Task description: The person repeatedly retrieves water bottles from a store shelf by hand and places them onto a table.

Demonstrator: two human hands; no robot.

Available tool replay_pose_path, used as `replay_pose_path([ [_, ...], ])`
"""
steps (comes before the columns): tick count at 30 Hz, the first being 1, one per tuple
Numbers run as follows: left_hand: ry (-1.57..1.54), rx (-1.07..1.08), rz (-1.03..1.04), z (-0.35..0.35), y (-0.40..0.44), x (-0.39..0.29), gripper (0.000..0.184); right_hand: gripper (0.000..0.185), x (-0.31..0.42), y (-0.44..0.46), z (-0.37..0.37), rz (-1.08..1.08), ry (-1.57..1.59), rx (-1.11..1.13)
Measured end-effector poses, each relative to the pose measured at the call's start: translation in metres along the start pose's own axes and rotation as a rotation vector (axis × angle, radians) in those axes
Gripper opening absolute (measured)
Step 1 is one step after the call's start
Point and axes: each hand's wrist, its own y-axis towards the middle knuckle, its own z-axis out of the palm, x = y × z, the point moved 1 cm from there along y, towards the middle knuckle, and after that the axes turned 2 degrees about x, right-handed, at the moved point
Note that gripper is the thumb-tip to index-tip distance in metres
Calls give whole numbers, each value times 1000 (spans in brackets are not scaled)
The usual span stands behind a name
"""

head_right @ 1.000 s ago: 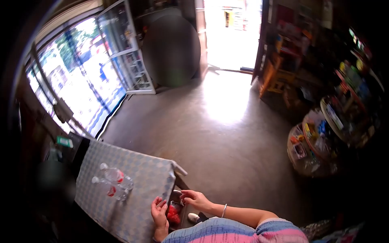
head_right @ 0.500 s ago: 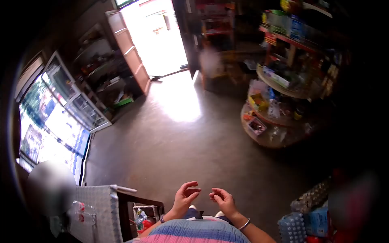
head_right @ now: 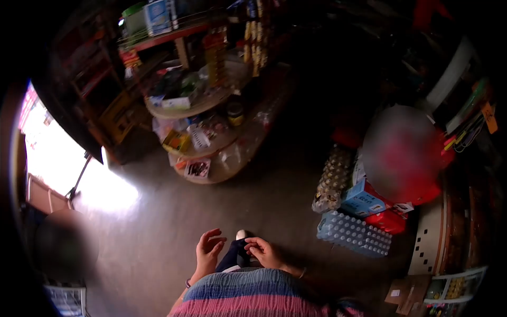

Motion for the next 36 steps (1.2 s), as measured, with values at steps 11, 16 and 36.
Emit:
replay_pose_path([
  [11,265,491,-61,114,256,-26,33,28,59,124,-136,-87,34,-368],
  [16,317,639,-57,198,370,-8,33,29,83,184,-238,-156,78,-484],
  [36,93,654,-93,518,793,-17,33,23,211,441,-647,15,-160,-709],
])
